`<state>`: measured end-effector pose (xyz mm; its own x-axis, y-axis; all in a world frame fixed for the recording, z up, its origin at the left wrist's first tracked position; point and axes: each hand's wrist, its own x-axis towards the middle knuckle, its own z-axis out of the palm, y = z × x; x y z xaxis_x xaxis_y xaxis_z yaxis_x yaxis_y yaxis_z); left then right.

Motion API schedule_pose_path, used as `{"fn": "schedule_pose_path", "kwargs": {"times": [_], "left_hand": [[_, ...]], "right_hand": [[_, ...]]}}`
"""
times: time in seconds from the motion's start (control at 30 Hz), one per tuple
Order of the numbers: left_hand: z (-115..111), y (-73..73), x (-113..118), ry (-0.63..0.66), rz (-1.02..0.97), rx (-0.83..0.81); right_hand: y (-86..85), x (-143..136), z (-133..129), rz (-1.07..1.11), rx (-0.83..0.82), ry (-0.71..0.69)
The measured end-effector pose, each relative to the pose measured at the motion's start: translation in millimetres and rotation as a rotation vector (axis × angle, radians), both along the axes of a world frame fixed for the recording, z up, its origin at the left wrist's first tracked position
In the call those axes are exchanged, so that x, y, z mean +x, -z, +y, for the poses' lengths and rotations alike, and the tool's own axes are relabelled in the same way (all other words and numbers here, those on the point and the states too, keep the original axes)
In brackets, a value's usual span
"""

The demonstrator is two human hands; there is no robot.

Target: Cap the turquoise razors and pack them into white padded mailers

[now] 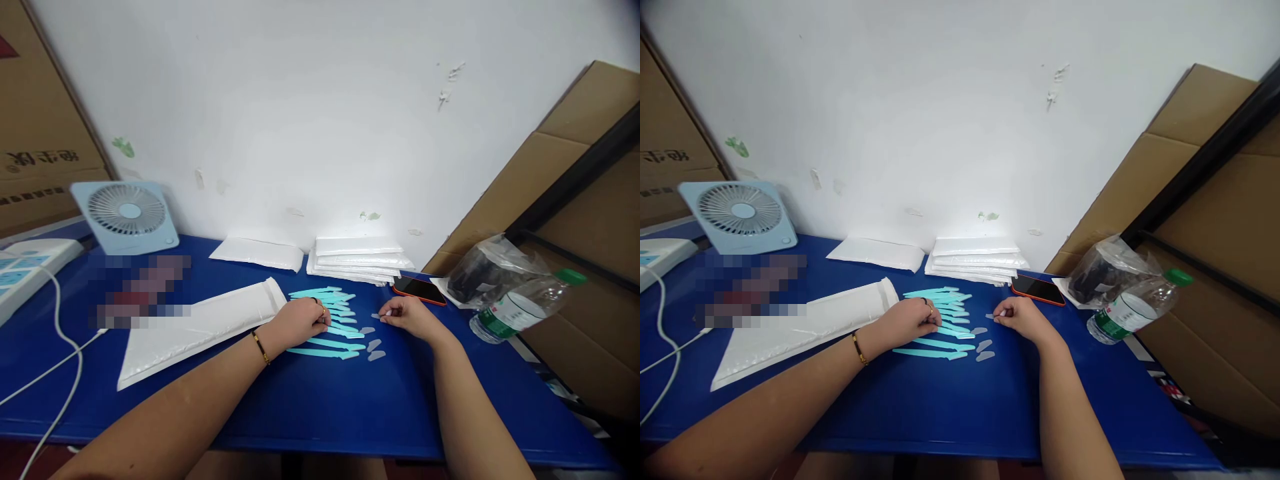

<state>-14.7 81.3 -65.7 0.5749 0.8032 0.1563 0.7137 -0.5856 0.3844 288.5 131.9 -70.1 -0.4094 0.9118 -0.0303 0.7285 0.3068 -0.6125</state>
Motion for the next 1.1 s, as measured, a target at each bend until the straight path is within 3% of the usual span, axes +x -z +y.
{"fn": "schedule_pose_path", "kwargs": {"times": [0.13, 0.3, 0.5, 1.1], "left_hand": [[4, 2.4, 2, 0.000, 0.123, 0.170], [10, 7.2, 7, -0.047, 0.259, 0.305], [8, 3.8, 3, -0.064, 0.250, 0.284], [4, 0.2, 4, -0.068, 0.208, 0.222]], "right_hand": [[-4.5, -5, -2, -0.059, 0.111, 0.037], [-15.6, -18, -15, 0.088, 0.166, -0.006], [-17.5, -37, -23, 0.048, 0.104, -0.178], [-11.4, -66, -22, -0.012, 0.192, -0.257]]}}
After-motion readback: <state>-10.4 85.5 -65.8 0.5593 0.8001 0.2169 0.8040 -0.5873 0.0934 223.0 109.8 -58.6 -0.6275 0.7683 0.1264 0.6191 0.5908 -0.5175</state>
